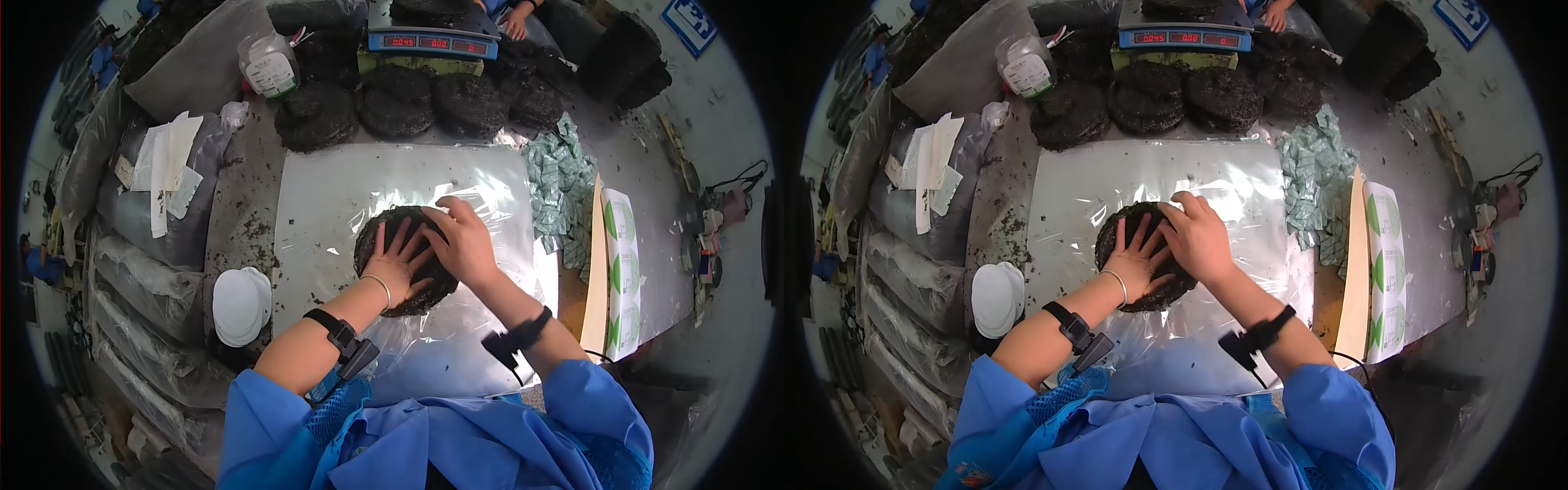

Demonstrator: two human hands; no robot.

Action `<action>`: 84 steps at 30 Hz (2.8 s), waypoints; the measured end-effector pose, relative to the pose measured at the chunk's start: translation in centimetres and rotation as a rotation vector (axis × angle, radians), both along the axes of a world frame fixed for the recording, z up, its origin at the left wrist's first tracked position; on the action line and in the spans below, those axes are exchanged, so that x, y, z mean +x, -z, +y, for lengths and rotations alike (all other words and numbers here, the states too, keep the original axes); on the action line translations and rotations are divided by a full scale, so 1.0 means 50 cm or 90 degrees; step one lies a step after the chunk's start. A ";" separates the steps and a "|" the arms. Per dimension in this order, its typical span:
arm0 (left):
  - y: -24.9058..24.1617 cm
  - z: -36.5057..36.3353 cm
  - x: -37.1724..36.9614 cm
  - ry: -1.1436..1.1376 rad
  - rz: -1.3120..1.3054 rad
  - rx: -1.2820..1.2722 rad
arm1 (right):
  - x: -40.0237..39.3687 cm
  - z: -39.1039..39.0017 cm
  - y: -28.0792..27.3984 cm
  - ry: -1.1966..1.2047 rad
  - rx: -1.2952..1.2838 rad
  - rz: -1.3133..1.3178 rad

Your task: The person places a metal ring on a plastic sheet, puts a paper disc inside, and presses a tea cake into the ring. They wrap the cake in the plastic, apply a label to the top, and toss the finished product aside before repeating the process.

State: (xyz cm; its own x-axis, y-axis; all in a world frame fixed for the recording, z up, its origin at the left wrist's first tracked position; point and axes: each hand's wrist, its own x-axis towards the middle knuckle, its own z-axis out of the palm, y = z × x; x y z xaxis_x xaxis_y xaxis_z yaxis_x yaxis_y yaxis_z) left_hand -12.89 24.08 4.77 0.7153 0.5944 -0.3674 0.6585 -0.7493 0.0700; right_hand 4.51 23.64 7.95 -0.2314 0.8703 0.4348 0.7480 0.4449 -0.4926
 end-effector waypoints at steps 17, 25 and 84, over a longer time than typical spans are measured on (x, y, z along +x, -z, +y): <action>0.006 -0.035 0.034 -0.162 -0.072 -0.164 | 0.071 -0.126 -0.012 0.165 0.042 0.219; 0.004 -0.040 0.051 -0.174 0.032 -0.054 | 0.118 -0.391 0.035 0.257 -0.364 0.649; -0.024 -0.014 -0.083 -0.082 -0.843 0.105 | -0.052 -0.134 0.075 0.187 0.175 0.233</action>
State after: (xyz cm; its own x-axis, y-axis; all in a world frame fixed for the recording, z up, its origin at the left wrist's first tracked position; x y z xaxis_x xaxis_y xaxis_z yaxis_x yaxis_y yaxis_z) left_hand -17.02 23.39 5.96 0.4098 0.6538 0.6361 0.2319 -0.7491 0.6206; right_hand 1.91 16.92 4.21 0.2135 0.7181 0.6624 0.6622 0.3921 -0.6385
